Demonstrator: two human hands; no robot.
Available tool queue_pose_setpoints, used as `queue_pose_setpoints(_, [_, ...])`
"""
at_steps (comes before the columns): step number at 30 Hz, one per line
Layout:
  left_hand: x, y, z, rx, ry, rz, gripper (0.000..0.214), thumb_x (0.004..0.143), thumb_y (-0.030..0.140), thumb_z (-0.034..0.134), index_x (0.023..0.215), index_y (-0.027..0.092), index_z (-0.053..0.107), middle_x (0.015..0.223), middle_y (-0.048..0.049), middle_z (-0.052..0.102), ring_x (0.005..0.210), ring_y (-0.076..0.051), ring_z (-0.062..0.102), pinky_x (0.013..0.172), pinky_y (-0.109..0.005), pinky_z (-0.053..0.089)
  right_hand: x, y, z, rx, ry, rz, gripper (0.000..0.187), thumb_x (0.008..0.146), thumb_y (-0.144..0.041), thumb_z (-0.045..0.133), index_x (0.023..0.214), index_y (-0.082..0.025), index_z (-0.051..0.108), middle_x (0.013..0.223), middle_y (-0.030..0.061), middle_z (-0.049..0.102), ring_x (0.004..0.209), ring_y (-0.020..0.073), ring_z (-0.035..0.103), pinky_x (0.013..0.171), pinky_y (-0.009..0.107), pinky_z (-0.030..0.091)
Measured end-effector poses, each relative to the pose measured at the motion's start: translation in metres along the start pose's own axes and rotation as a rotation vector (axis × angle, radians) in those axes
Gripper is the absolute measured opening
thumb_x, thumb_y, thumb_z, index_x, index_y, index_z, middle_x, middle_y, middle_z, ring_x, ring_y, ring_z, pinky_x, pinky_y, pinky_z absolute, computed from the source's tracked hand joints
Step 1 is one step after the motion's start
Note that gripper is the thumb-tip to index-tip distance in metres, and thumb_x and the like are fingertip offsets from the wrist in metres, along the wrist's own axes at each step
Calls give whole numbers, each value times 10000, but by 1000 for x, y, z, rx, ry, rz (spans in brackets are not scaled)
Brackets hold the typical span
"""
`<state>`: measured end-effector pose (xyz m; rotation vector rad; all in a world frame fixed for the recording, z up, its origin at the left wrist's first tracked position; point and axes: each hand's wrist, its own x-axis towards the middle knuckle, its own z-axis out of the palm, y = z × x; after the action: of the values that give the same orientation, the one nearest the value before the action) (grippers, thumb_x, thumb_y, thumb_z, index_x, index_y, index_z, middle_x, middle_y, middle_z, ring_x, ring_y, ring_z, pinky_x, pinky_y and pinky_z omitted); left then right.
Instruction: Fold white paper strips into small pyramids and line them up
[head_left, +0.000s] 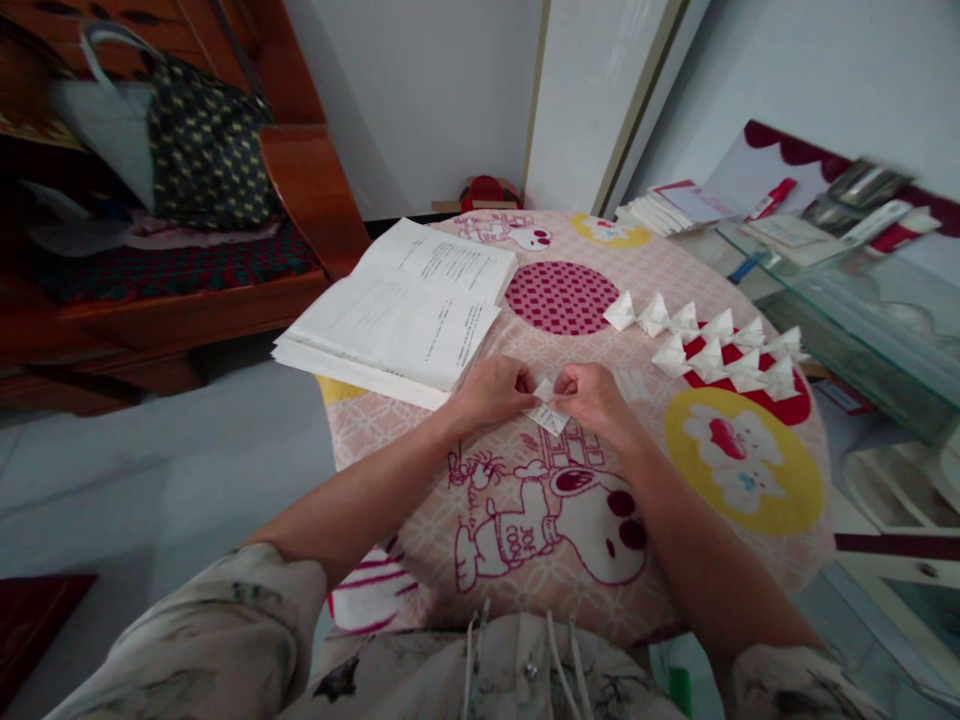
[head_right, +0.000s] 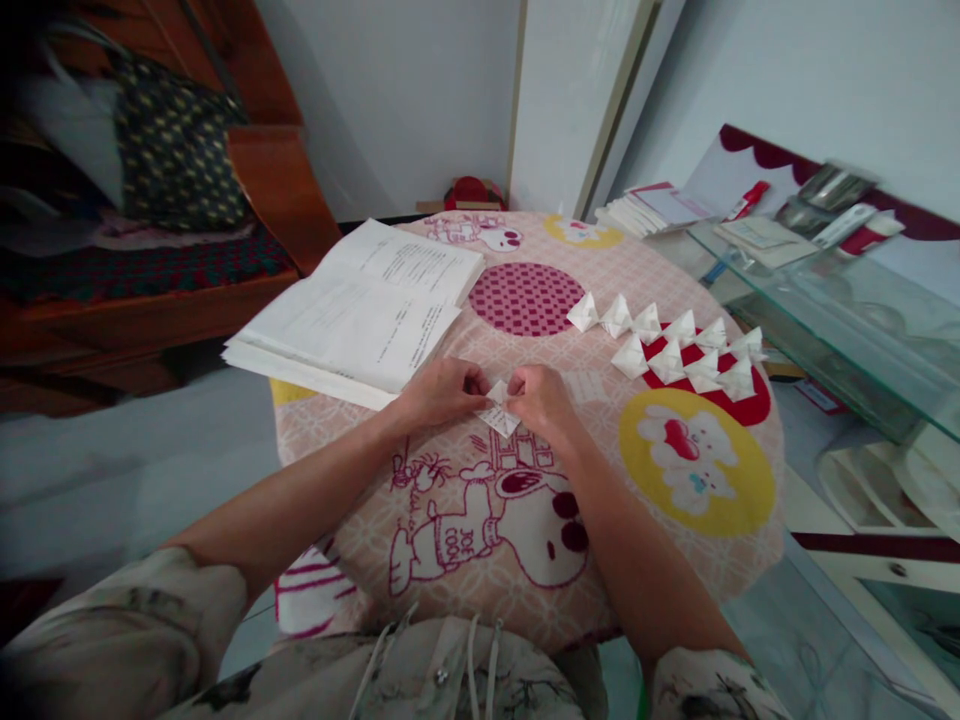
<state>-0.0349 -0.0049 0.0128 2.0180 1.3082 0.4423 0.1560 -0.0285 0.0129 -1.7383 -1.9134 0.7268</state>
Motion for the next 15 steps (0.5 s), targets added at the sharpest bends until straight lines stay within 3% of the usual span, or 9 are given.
queue_pose_setpoints(6, [-1,-2,6,-190,29,64,63,785,188,702,744,146,679,652,11,637,606,-97,530,595,-235,376,-4,9,-15,31,132,-7,253,637,-264,849,846,-192,724,740,25,700,698,182,621,654,292,468])
queue_pose_setpoints(9, [-1,-3,7,-428,-15,113,96,815,224,698,804,138,658,652,17,623,579,-81,527,564,-218,374,-8,10,-19,250,-5,-65,247,676,-352,820,825,-177,728,787,36,718,731,191,642,661,294,485])
queue_pose_setpoints(11, [-2,-1,6,-584,-50,147,133,821,243,706,861,127,656,699,0,648,601,-81,556,571,-213,401,-12,8,-18,419,-116,-31,258,712,-413,778,762,-168,716,741,34,707,683,181,634,620,287,480])
queue_pose_setpoints(15, [-5,4,5,-807,-84,202,268,761,219,765,978,114,647,882,-56,713,752,-115,653,694,-240,510,-19,0,-16,663,-72,80,324,713,-477,776,767,-161,726,715,43,713,634,168,626,592,288,489])
